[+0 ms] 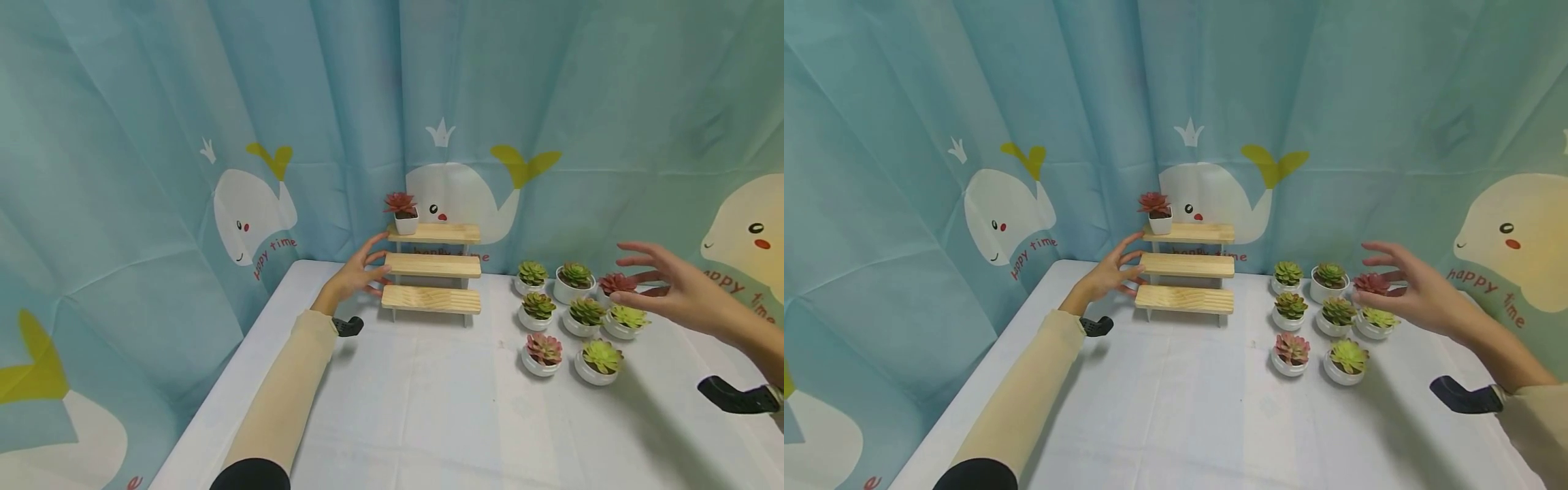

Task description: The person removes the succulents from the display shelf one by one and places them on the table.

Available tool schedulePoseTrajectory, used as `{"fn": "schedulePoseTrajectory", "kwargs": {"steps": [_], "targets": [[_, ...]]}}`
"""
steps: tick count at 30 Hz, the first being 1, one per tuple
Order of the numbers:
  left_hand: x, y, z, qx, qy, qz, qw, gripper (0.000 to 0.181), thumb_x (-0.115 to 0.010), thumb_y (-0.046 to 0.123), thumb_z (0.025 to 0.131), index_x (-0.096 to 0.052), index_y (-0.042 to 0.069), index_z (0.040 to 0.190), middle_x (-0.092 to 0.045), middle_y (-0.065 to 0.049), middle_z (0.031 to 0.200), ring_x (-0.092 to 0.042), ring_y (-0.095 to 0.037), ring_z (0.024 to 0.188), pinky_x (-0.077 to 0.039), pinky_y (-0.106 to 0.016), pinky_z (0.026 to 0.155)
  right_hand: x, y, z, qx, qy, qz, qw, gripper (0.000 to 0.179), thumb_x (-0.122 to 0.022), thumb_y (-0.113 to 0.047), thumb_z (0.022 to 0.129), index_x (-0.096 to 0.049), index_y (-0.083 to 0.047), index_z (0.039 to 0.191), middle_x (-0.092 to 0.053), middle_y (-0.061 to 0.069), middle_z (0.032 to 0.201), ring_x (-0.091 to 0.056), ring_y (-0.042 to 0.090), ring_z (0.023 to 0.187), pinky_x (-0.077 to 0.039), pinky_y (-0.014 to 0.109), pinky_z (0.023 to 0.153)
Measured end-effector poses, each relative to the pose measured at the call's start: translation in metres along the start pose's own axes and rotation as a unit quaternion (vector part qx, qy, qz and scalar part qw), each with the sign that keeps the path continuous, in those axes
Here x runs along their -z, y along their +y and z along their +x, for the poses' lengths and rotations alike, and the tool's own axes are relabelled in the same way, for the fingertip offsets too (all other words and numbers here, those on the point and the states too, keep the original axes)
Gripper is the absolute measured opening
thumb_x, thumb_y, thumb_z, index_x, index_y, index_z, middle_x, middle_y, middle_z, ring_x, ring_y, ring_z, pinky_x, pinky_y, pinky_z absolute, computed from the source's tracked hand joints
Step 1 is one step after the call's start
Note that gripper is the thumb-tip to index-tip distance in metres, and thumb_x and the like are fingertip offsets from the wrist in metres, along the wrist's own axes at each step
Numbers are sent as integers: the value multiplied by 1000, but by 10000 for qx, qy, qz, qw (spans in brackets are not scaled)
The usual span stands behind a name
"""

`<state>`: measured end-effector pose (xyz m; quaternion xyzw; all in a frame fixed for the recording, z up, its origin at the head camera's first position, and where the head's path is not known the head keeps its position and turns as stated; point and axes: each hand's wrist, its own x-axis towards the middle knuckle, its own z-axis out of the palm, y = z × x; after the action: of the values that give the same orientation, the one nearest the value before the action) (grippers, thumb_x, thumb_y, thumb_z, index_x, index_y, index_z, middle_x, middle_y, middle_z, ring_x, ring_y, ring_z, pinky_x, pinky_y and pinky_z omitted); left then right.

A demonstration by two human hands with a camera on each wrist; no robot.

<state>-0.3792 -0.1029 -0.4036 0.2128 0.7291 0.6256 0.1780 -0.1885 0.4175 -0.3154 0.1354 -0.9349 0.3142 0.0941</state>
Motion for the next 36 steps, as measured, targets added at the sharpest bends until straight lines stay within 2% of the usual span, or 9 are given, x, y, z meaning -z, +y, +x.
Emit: {"fn": "schedulePoseTrajectory", "kwargs": {"steps": [2,8,10,13,17,21,24,29,36], "targets": [[0,1,0,-4,-11,-8,10000,77,-63,16,105,-21,42,163,-22,-13,168,-58,-50,123,-62,-51,76,0,-3,4,22,-17,84,10000,84,-81,-8,90,-32,-7,158,-49,-3,137,-55,-16,97,-49,8,73],[1,1,0,4,-1,24,10000,77,-63,17,104,-21,43,163,-23,-12,168,-59,-47,123,-60,-57,80,-1,-14,20,110,11,319,9994,83,-80,-7,90,-34,-15,159,-48,-27,128,-56,-14,101,-50,7,76],[2,1,1,5,9,26,10000,78,-64,16,104,-21,43,163,-23,-12,168,-61,-47,121,-58,-61,82,-3,-19,27,138,-4,341,9993,82,-80,-8,91,-34,-17,159,-49,-22,130,-55,-14,102,-49,7,76],[2,1,2,-4,23,26,10000,78,-64,16,104,-21,43,162,-25,-12,168,-62,-46,119,-57,-63,82,-6,-27,38,201,-57,310,9993,81,-80,-9,92,-34,-17,159,-54,-1,139,-54,-14,102,-49,7,77],[1,0,1,-3,31,61,10000,78,-64,15,104,-22,43,163,-26,-12,167,-64,-44,116,-60,-58,79,-12,-38,51,346,-134,329,9988,81,-80,-11,92,-35,-17,159,-53,17,143,-54,-13,103,-49,8,78],[0,1,1,29,33,57,10000,78,-64,15,104,-22,42,163,-26,-12,167,-66,-42,113,-60,-58,79,-16,-47,62,403,-191,356,9984,81,-80,-11,91,-35,-20,159,-53,17,144,-54,-11,105,-48,8,80],[-1,3,1,23,44,35,10000,78,-64,15,104,-22,42,163,-26,-12,167,-66,-42,113,-60,-59,79,-18,-54,71,429,-252,383,9980,82,-80,-12,92,-34,-21,159,-53,17,145,-58,0,110,-48,9,80],[0,2,1,-14,42,57,10000,78,-63,13,104,-21,41,163,-26,-13,167,-65,-44,115,-62,-53,76,-27,-66,86,478,-397,470,9970,82,-79,-17,94,-31,-20,161,-52,18,146,-59,34,122,-48,11,82],[0,0,0,-55,0,59,10000,78,-63,14,104,-20,41,163,-25,-14,167,-62,-47,119,-62,-49,74,-42,-81,107,467,-516,458,9965,85,-78,-27,94,-27,-18,162,-51,20,147,-56,40,125,-53,50,95]]}}
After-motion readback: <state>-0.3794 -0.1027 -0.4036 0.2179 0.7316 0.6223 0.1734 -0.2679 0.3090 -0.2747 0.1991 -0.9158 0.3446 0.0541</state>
